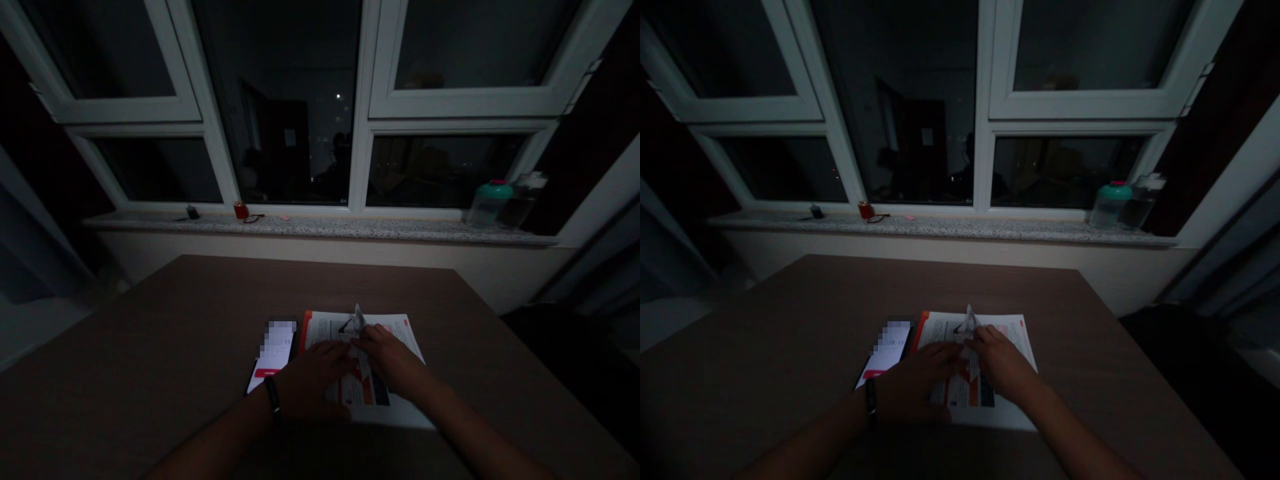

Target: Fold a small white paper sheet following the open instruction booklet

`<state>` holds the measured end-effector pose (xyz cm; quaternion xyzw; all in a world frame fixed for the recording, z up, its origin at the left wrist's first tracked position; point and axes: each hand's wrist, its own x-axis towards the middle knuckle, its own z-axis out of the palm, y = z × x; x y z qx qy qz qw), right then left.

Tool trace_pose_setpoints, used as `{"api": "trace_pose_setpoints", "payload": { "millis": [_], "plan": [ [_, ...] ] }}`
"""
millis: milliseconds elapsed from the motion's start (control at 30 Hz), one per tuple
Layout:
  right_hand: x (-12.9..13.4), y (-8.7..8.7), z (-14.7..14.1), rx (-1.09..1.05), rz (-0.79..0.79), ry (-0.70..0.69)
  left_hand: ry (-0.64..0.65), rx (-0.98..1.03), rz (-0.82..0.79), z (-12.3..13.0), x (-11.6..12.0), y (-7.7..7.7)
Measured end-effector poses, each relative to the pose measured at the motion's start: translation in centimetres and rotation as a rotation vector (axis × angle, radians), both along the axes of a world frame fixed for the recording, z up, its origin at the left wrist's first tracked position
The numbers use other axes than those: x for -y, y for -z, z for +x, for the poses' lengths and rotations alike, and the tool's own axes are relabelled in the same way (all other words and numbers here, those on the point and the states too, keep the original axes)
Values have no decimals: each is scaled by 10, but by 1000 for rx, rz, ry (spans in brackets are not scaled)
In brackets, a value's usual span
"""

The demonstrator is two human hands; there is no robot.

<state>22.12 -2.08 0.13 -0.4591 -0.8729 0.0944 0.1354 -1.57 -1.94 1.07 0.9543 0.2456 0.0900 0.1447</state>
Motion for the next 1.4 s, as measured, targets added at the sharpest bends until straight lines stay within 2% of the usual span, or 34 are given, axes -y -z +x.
{"api": "trace_pose_setpoints", "payload": {
  "millis": [500,833,933,1133,1400],
  "plan": [
    [-2,5,3,-29,25,-21,133,3,22,0,-2,-11],
    [-1,5,4,-38,5,-20,207,132,-80,4,2,-11],
    [-1,3,3,-25,16,-33,151,129,-75,7,3,-9],
    [2,2,2,-26,44,-32,-53,44,-3,11,1,-2],
    [2,3,4,-60,38,-19,-112,54,-19,9,1,-1]
  ]
}}
